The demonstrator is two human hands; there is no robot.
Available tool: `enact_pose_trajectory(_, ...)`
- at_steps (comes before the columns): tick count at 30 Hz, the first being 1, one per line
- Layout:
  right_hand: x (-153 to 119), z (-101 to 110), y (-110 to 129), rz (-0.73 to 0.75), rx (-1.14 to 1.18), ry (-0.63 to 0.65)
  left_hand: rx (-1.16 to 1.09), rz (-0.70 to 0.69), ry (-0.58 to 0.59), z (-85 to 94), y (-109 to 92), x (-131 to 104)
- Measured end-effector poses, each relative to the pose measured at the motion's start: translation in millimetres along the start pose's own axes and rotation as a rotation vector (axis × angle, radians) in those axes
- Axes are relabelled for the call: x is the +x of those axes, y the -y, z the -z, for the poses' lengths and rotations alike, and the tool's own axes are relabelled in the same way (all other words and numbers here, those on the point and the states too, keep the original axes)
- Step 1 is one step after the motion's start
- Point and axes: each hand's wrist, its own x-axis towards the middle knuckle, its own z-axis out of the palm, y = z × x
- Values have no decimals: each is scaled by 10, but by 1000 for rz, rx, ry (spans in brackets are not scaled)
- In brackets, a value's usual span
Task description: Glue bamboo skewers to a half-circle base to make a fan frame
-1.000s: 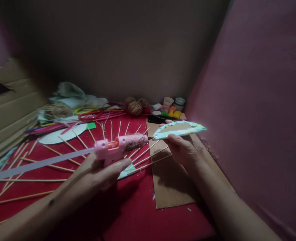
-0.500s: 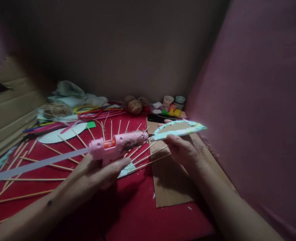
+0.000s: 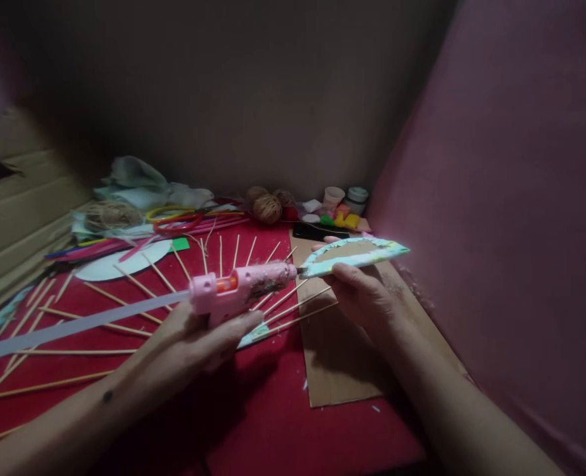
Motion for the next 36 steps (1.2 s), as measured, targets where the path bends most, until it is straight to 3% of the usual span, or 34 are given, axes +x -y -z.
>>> enact_pose_trajectory(4, -16, -22, -1, 3, -9, -1, 78, 51, -20, 35, 1, -26)
enact_pose_trajectory(22, -24, -21, 6, -37, 93, 36, -12, 144, -45, 2, -15, -7)
enact_pose_trajectory(30, -47, -4, 25, -84, 85, 119, -138, 215, -33, 27, 1, -40)
enact_pose_trajectory(36, -35, 33, 3, -65, 123, 180, -153, 206, 45, 50, -4, -72)
